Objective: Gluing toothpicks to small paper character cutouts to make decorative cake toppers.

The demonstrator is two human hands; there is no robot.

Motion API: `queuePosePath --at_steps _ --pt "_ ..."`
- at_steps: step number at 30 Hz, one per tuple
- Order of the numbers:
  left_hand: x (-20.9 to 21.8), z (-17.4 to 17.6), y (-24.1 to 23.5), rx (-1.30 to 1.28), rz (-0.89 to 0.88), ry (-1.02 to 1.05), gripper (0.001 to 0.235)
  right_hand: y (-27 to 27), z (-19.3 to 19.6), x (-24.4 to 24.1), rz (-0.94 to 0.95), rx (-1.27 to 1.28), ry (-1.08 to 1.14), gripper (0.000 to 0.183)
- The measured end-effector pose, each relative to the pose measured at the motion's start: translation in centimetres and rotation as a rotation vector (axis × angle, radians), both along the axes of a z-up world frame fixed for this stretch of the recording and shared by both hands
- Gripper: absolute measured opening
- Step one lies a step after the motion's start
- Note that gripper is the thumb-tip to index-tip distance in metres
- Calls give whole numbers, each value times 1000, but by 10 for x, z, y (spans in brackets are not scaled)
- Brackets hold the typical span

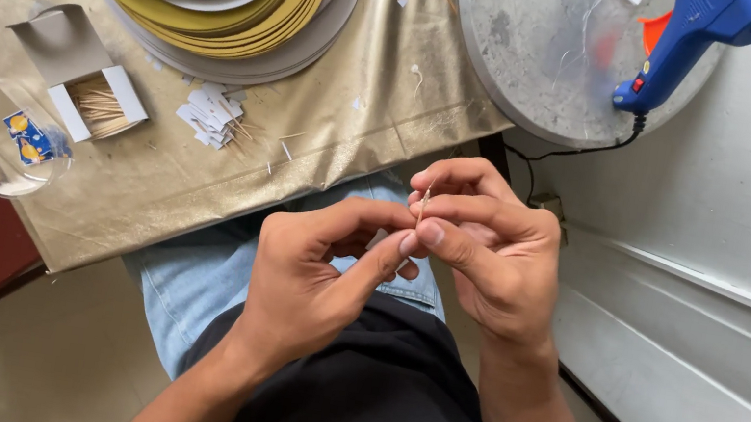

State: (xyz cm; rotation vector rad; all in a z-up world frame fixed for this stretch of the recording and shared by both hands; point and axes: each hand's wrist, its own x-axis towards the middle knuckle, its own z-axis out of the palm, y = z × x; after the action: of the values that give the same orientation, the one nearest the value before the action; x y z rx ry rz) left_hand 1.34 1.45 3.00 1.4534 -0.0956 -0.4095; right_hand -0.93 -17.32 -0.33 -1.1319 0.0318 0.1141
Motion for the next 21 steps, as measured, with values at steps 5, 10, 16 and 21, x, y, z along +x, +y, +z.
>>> queuePosePath --at_steps 5,10,16,21 --pt "-1 -1 -1 176 -28 -97 19 2 -7 -6 -92 94 36 5" --pt "0 -13 3 -26 8 110 34 -14 12 -5 -208 99 -29 5" --pt "6 -34 3 -188 172 197 47 1 21 -19 -188 -251 17 8" --pt "1 -37 2 -263 243 213 37 23 12 -24 -193 -374 89 13"
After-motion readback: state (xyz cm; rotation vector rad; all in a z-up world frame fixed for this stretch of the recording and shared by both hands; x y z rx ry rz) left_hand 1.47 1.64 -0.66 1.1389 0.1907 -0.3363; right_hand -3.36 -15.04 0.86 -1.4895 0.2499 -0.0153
